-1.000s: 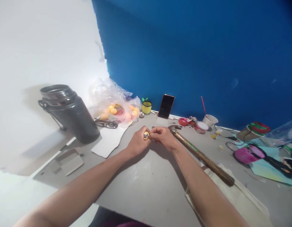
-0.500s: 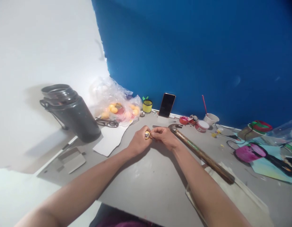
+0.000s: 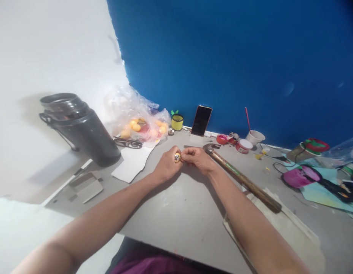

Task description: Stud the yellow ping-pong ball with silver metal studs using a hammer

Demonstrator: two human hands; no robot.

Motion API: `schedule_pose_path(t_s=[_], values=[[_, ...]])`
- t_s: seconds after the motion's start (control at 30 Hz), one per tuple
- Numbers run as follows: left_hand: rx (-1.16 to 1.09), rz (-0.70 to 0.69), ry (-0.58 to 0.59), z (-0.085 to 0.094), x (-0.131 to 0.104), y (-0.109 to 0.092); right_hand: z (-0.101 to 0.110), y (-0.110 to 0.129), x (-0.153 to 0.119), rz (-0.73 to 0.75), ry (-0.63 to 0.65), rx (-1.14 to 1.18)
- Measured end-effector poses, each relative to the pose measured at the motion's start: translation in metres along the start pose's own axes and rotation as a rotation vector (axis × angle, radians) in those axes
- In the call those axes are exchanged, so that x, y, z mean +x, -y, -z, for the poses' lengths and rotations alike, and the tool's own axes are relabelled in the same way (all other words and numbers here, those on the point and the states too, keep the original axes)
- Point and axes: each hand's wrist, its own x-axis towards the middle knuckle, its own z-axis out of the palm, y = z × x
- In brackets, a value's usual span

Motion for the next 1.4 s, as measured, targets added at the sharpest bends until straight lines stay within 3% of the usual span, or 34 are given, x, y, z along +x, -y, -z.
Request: schedule_pose_path(t_s=[0.57,0.77,0.9,1.0,1.1,1.2,1.4], values=[[0.047,0.08,-0.073,0.001,-0.005,-0.007,-0.015,0.004,-0.003,0.116,-0.057,-0.106],[-0.041,0.09,-0.101,0.001,-0.003,-0.009,-0.015,0.006,-0.001,0.107,-0.075,-0.155],[-0.224,0.104,-0.065,0.005,0.0,-0.014,0.008,0.022,0.001,0.096,-0.269,-0.413],[-0.348,0.172,-0.003,0.008,0.001,-0.016,0.042,0.041,-0.007,0.03,-0.4,-0.972],[-0.409,0.227,-0.002,0.008,0.003,-0.015,0.074,0.053,-0.017,-0.319,-0.349,-1.426],[-0.437,0.229,-0.042,0.007,0.005,-0.012,0.09,0.05,-0.021,-0.474,-0.249,-1.512],[-0.376,0.158,-0.121,0.008,0.006,-0.007,0.103,0.029,-0.013,-0.429,-0.236,-1.405]])
